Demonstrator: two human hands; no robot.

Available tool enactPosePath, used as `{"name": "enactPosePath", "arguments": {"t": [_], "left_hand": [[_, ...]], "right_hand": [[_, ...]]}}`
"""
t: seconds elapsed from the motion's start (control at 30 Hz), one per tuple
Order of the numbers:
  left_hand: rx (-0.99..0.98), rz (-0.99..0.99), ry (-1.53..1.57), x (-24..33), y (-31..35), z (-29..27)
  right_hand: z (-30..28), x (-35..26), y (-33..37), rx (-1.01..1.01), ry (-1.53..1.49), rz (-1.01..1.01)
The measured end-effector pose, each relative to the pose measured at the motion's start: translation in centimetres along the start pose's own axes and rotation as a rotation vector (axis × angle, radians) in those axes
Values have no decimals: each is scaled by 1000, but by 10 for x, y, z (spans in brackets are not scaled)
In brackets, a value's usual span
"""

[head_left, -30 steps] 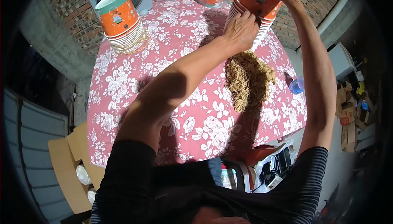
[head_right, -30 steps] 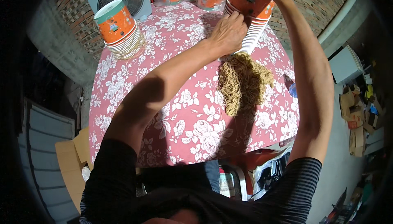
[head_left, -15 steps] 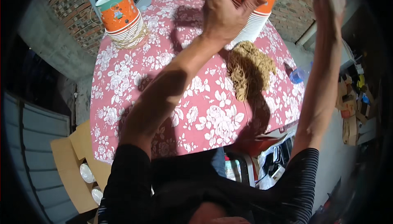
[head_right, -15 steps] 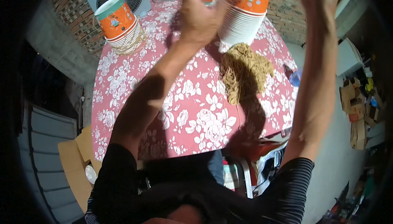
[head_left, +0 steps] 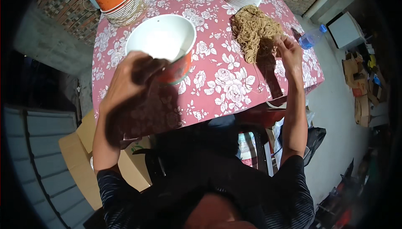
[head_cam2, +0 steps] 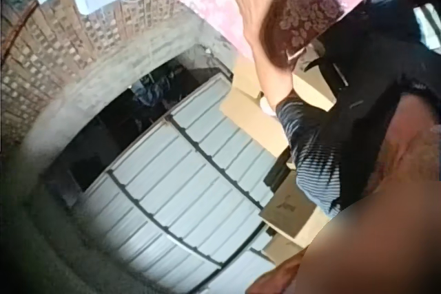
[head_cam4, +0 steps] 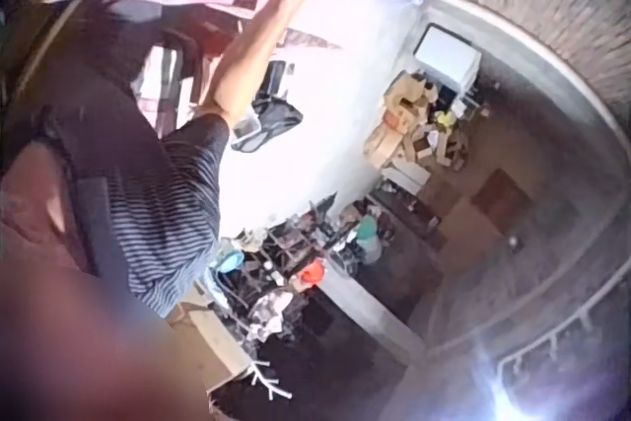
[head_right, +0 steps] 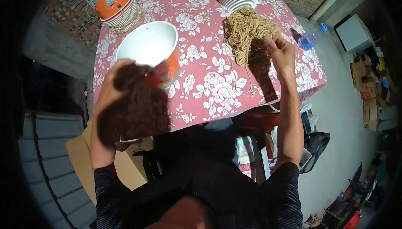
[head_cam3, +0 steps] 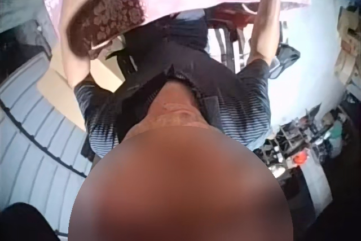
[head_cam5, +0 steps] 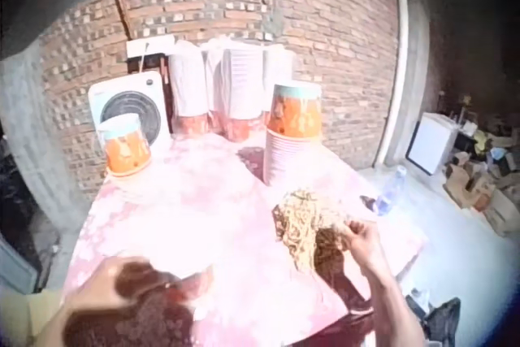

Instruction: Placing thin brown fiber material into paper cups and securing it with a small stick.

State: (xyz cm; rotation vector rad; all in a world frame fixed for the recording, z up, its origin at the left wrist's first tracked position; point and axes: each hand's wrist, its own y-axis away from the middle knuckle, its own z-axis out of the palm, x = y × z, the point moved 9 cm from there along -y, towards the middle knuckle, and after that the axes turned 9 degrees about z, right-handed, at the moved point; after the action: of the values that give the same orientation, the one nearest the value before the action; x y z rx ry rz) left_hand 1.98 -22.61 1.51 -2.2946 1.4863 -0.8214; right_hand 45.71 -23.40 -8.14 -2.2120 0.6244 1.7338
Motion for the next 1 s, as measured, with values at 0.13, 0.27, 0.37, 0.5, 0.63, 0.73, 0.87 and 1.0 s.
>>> {"name": "enactPosePath", "arguments": {"t": [0.13,0.27,0.37,0.5,0.63,0.73,0.87,1.0], "left_hand": [[-19,204,-137,39,-6,8],[71,73,-66,61,-11,9],[-38,11,-38,51,-6,22],[-11,-14,-44,56,-8,22],[-3,-16,-44,53,-3,22],[-13,-37,-51,55,-2,21],[164,-125,-19,70,-7,10],[128,162,4,114,4,50]], "right_hand": [[8,24,5,-2,0,25],[27,3,-5,115,114,-88],[34,-22,-10,213,215,-202],[39,3,-34,158,425,-1],[39,3,-22,84,-33,42],[33,1,1,107,-63,-11],[60,-25,93,12,-84,-267],[114,-43,173,-258,95,-452]]}}
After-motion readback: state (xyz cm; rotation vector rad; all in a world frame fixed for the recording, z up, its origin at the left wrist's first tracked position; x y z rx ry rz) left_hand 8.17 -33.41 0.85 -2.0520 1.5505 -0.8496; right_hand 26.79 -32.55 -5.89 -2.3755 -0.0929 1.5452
